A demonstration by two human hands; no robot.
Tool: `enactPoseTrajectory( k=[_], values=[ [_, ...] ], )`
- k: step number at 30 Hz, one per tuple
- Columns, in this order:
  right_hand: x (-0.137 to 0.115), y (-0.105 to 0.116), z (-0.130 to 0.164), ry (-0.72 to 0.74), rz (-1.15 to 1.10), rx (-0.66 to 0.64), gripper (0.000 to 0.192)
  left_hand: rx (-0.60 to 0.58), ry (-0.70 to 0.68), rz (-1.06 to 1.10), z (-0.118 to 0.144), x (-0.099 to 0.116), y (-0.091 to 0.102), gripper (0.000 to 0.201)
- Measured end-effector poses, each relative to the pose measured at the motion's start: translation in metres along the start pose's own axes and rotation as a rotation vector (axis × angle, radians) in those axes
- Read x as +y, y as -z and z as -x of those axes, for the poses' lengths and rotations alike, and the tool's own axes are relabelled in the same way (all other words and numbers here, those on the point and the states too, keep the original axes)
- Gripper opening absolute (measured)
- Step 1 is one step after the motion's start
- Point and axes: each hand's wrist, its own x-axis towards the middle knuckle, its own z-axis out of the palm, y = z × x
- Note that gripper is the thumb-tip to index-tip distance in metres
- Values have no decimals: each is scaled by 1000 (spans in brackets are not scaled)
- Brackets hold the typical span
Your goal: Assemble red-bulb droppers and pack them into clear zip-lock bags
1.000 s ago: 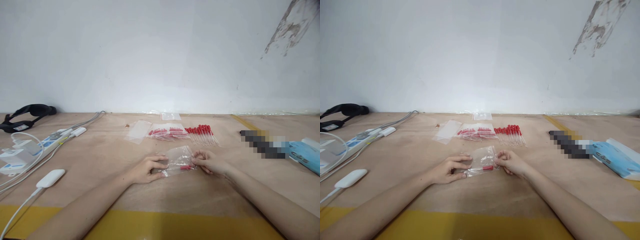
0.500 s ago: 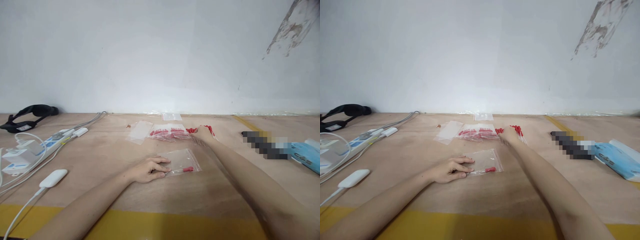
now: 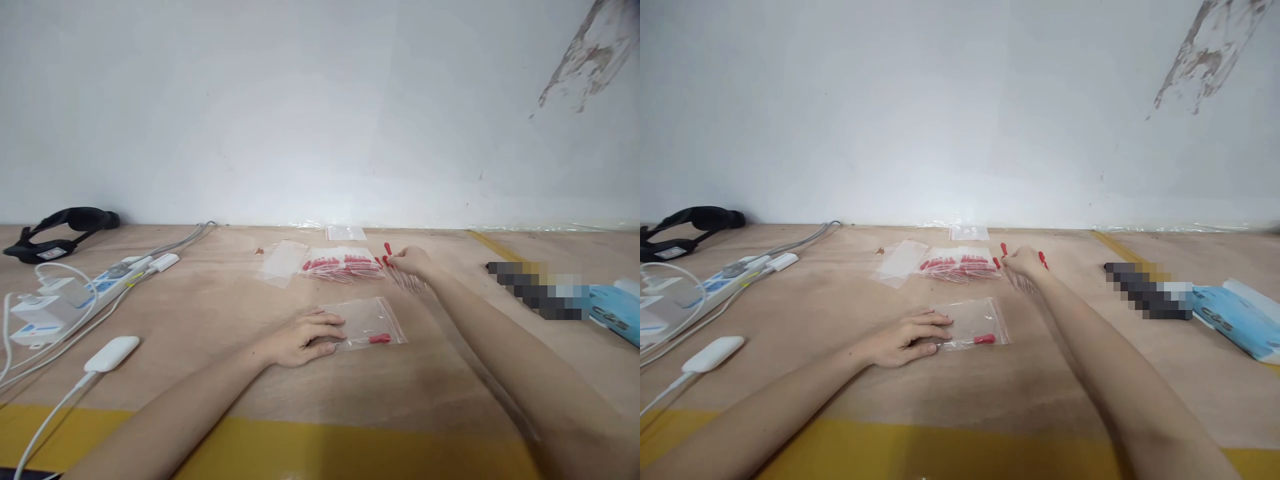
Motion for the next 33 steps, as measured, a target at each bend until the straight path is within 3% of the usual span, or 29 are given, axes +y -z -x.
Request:
enactPoseTrajectory(
  k=[4, 7, 11, 14, 18, 24, 28, 33],
  values=[
    [19, 6, 35, 196, -545, 60, 28, 79, -21, 39, -1, -3, -4, 30],
    [34, -6, 62, 224, -884, 59, 54, 101, -27, 47, -1, -2, -4, 31],
    [47, -30, 81, 94, -1033, 38, 64, 92, -29, 50, -2, 1, -2, 32],
    [48, -41, 86, -17, -1167, -5, 56, 99, -34, 61, -2, 1, -3, 34],
    [46, -42, 92, -8, -1329, -164, 41, 108, -14, 67, -2, 1, -3, 41],
    [57, -29, 100, 23, -1267, -348, 31, 107, 18, 48, -1, 2, -2, 44],
    [72, -20, 92, 189, -1029, -469, 28, 87, 32, 40, -1, 3, -1, 44],
    [72, -12, 85, 315, -884, -516, 30, 85, 37, 22, -1, 2, -1, 46]
  ],
)
